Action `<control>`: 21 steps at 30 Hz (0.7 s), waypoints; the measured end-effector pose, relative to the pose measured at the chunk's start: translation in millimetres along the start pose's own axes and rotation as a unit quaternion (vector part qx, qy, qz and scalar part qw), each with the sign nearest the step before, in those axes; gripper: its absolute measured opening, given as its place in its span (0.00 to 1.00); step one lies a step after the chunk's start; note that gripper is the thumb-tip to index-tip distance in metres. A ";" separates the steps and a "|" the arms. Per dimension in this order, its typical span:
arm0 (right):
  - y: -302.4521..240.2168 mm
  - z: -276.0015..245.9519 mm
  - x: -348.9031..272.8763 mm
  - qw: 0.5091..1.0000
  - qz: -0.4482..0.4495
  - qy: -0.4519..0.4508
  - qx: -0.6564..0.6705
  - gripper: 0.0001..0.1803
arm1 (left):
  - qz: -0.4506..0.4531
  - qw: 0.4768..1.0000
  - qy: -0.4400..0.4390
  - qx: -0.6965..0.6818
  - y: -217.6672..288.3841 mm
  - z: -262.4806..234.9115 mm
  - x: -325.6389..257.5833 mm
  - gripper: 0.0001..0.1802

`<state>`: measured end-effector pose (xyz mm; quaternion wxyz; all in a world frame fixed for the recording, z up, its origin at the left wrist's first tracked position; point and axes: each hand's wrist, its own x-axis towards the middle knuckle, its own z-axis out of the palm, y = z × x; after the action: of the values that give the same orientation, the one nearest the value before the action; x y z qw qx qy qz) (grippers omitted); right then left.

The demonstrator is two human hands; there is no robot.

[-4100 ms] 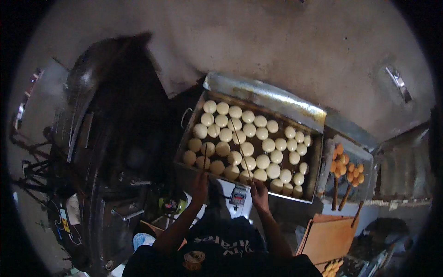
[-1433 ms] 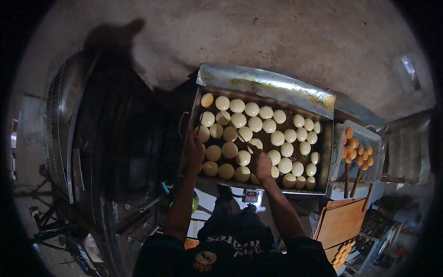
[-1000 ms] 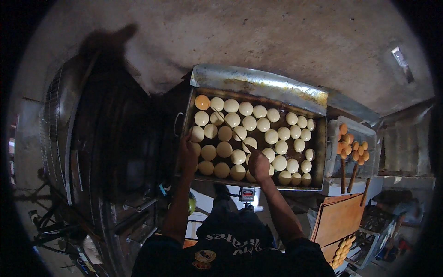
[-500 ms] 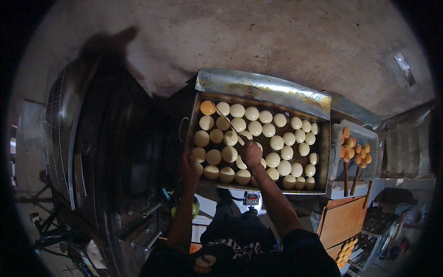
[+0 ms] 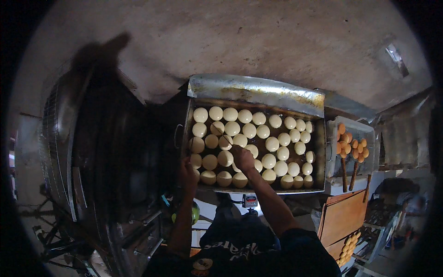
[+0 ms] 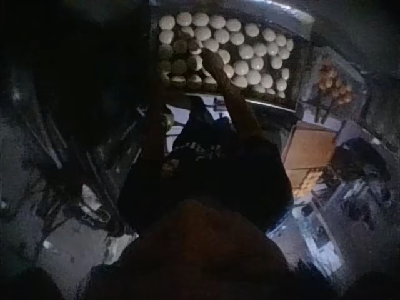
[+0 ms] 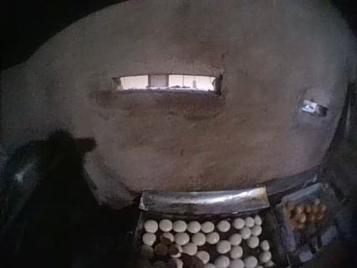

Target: The person flips round buns on a baking tray using two long wooden sticks to ensure even browning. After flipping, the person uses a wire mesh tool to lift the baked buns from the tray and place them onto a wooden table. The process is repeated for multiple batches.

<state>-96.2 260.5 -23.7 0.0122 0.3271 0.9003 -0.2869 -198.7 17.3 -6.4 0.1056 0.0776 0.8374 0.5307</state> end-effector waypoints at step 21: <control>36.8 -54.7 -212.8 0.933 -0.007 0.055 0.356 0.16 | -0.052 0.973 -0.165 -0.151 38.1 120.7 -80.1 0.25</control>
<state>102.0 188.2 47.9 -0.1566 0.3185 0.7407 -0.5704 -89.4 119.4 -14.3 0.2799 0.1037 0.7215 0.6247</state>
